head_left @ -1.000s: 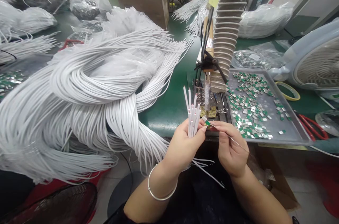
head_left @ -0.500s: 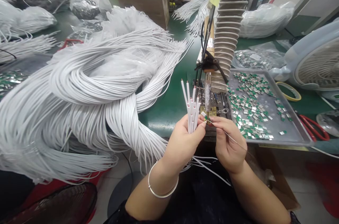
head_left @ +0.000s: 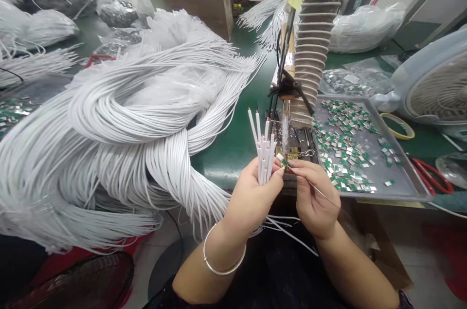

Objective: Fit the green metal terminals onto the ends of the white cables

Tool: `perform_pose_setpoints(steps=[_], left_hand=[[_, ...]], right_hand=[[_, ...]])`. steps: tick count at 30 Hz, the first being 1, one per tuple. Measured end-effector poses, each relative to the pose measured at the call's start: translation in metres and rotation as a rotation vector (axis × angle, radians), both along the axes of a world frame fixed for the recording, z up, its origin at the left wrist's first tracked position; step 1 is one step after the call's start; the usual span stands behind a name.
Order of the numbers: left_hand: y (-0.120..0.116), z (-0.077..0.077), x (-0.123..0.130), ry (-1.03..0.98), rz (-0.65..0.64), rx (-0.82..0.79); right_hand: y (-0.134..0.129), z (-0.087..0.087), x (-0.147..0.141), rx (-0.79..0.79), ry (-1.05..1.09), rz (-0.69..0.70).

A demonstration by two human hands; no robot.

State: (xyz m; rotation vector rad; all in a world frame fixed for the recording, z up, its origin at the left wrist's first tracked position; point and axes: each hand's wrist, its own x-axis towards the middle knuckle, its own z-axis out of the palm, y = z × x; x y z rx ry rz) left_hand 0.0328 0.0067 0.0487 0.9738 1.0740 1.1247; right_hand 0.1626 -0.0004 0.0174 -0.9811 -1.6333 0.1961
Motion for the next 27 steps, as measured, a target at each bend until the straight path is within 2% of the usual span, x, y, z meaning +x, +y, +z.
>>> perform_pose_setpoints(steps=[13, 17, 21, 23, 27], left_hand=[[-0.006, -0.008, 0.001, 0.03, -0.058, 0.02], [-0.01, -0.009, -0.002, 0.068, -0.188, 0.023], [-0.013, -0.012, -0.007, 0.067, -0.327, -0.001], [-0.014, -0.016, -0.01, -0.01, -0.319, -0.045], [-0.013, -0.027, -0.013, -0.154, -0.187, -0.103]], right_hand=[[-0.008, -0.003, 0.003, -0.056, -0.014, -0.018], [-0.012, -0.001, 0.002, -0.072, -0.043, -0.025], [-0.015, -0.001, 0.004, -0.105, -0.047, 0.08], [-0.017, -0.003, 0.008, -0.137, -0.044, 0.118], [-0.026, -0.002, 0.016, -0.171, -0.025, 0.121]])
